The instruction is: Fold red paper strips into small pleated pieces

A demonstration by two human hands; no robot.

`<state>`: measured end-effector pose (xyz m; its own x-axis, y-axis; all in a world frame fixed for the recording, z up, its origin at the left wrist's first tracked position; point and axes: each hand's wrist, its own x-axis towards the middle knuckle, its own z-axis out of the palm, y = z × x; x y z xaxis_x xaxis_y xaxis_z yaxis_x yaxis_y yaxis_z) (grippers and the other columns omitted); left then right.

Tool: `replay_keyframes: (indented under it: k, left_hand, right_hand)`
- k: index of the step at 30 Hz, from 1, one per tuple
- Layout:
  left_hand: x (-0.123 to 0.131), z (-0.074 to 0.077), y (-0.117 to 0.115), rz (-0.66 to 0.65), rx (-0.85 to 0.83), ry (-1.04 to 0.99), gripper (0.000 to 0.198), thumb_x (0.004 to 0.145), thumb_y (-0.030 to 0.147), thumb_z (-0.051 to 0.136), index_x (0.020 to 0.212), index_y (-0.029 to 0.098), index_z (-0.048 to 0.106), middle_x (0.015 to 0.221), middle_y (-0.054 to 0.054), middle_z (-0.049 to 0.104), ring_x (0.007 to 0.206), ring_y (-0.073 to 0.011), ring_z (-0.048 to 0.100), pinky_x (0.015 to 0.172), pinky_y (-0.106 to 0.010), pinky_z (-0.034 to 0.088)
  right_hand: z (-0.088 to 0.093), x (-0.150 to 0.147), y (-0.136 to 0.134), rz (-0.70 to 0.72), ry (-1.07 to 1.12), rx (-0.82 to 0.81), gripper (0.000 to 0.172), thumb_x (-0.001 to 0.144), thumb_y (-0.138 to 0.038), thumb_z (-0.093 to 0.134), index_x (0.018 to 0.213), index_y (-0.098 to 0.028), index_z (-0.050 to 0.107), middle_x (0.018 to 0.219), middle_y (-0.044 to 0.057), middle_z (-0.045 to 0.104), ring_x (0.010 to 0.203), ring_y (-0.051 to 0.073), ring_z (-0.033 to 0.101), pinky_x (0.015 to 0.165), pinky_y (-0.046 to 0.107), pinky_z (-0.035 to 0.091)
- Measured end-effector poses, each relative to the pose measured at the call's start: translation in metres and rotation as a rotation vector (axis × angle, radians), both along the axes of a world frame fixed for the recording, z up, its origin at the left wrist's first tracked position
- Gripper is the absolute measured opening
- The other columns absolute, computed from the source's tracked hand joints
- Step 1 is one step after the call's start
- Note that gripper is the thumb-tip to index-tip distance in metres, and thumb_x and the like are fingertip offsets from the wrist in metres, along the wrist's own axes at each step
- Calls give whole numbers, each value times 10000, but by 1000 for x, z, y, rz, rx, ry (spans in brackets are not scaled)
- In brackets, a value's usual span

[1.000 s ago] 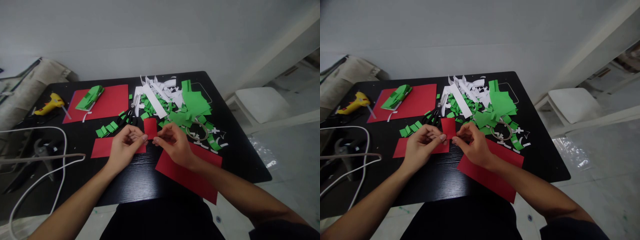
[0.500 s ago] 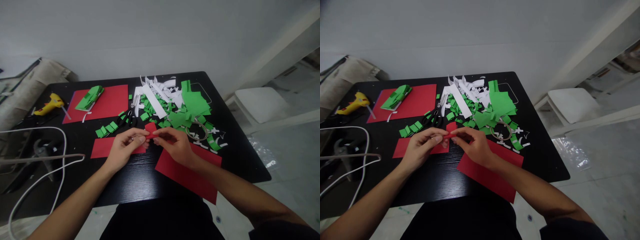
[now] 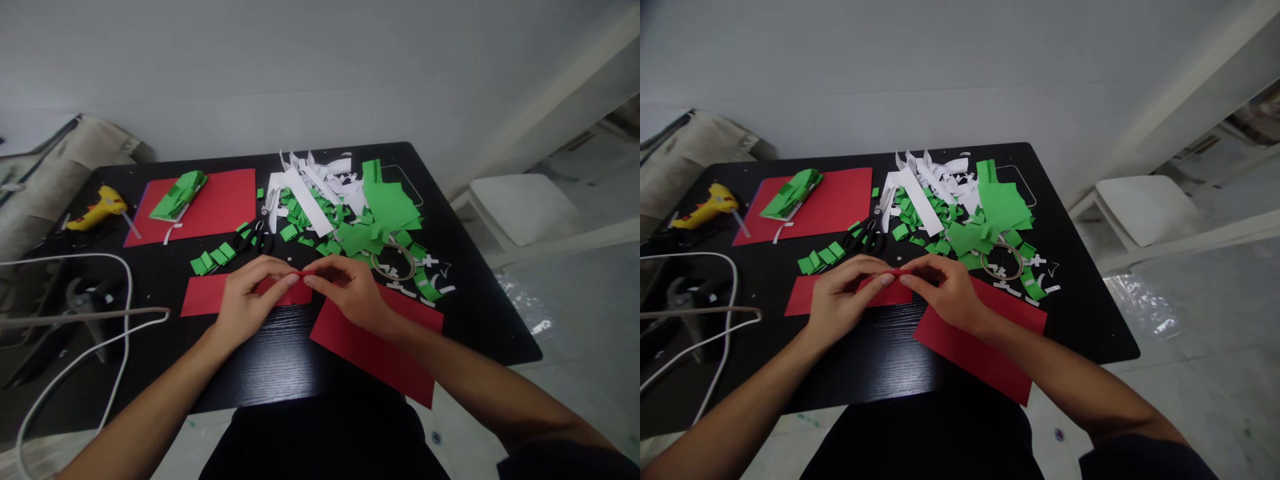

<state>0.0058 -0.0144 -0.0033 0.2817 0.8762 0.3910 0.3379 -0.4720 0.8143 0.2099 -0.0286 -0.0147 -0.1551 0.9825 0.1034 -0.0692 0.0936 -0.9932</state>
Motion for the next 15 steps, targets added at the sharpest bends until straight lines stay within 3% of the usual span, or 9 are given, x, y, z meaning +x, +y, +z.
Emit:
replay_keyframes:
  k: [6, 15]
  left_hand:
    - [1, -5, -4, 26, -129, -42, 71, 921, 242, 755, 959, 197, 795, 861, -16, 811, 714, -130, 733, 682, -221, 599]
    - [2, -4, -4, 16, -140, -50, 62, 920, 224, 749, 953, 205, 798, 875, -6, 813, 714, -112, 714, 666, -194, 569]
  right_hand:
    - [-1, -1, 0, -7, 19, -13, 152, 859, -340, 815, 951, -221, 788, 950, 36, 814, 892, 183, 772, 839, 324, 639]
    - [-3, -2, 1, -23, 52, -7, 123, 857, -332, 811, 907, -220, 796, 900, 29, 810, 850, 177, 757, 800, 311, 625]
